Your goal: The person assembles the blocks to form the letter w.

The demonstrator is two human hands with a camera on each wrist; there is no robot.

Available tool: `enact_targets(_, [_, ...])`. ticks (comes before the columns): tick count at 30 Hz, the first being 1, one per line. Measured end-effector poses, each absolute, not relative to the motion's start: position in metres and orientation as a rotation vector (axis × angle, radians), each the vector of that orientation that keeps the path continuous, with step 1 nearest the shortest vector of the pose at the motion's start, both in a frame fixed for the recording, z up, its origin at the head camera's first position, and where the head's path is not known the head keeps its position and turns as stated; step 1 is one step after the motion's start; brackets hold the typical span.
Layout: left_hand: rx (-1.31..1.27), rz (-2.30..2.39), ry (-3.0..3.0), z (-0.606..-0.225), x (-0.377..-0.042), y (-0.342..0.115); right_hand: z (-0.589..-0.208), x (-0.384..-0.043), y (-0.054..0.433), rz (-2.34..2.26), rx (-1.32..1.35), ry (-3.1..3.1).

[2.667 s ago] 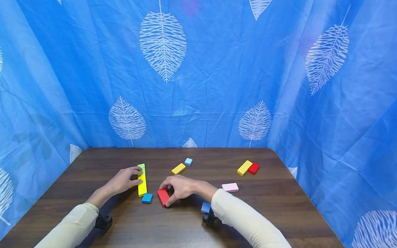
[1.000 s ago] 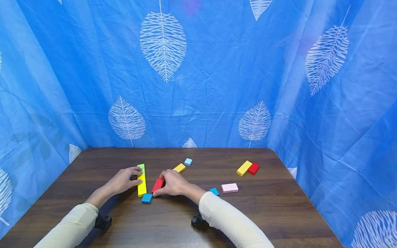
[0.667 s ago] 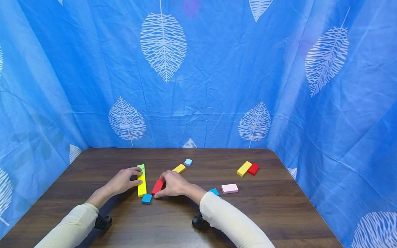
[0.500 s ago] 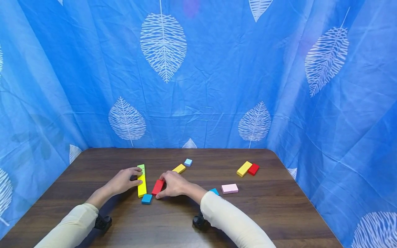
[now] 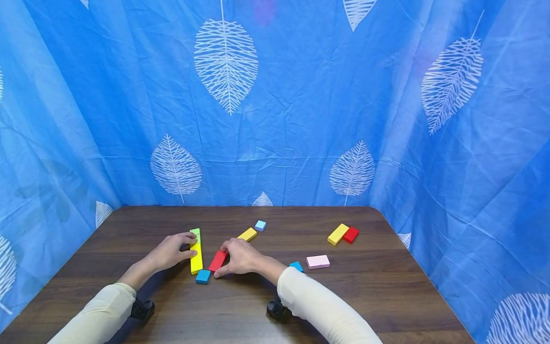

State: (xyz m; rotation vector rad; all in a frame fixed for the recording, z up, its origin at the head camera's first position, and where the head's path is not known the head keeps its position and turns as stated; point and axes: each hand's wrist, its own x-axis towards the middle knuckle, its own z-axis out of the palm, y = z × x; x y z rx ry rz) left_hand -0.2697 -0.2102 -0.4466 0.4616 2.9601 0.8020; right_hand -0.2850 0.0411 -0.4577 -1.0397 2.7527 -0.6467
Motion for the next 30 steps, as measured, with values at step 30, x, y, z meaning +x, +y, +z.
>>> enact_targets(30, [0.49, 0.791, 2.969, -0.4464, -0.2721, -0.2114, -0.4571, -0.2831, 0.0417, -0.634, -1.014, 2.773])
